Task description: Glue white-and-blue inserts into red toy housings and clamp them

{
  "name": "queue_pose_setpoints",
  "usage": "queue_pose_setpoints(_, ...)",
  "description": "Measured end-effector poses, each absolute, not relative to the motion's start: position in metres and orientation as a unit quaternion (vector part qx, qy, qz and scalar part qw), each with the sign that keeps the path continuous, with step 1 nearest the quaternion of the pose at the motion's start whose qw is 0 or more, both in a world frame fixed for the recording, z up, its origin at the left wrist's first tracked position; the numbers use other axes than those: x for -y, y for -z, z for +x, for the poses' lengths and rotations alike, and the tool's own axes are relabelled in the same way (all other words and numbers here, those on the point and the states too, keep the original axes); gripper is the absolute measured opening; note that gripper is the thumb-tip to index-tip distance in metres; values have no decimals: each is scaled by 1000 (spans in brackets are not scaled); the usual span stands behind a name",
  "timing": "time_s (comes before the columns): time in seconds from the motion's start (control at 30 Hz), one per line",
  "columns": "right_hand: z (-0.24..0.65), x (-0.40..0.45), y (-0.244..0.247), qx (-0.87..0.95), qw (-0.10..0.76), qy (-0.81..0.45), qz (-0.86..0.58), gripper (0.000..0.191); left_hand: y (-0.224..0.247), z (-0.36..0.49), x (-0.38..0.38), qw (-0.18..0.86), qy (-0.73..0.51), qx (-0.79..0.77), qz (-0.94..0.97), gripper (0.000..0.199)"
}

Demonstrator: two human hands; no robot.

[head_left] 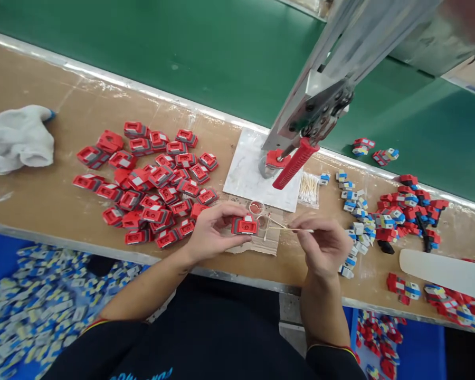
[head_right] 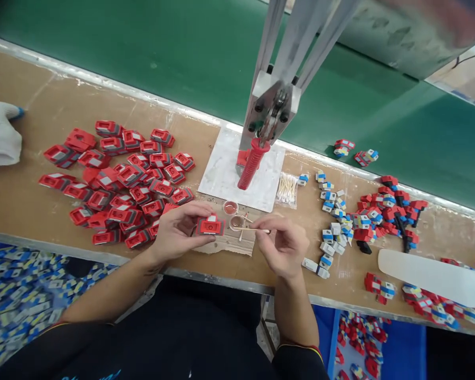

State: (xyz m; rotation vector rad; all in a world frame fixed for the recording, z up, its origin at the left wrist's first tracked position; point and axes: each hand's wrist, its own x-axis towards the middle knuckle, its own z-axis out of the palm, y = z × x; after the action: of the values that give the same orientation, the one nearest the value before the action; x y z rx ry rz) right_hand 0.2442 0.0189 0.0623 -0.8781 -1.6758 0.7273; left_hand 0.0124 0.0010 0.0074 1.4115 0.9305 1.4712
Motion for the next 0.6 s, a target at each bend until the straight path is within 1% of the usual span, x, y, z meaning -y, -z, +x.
queue_pose_setpoints(0.07,235,-18,-66,671,577,-330,-328,6,-7,14,2,426,-602,-360,572,35)
queue_pose_setpoints(0.13,223,-17,-67,659,590,-353,-305,10,-8,15,5,413,-611,-348,579,35)
queue_pose_setpoints(0.23,209,-15,-63,655,580,-380,-302,13,-11,16,6,406,-607,-342,591,35)
queue_pose_setpoints(0.4,203,-11,-56,645,554,-422,-314,14,-11,14,7,430,-592,-343,589,36)
queue_pose_setpoints(0.6,204,-10,-54,649,553,-411,-325,17,-10,13,8,435,-594,-342,583,37)
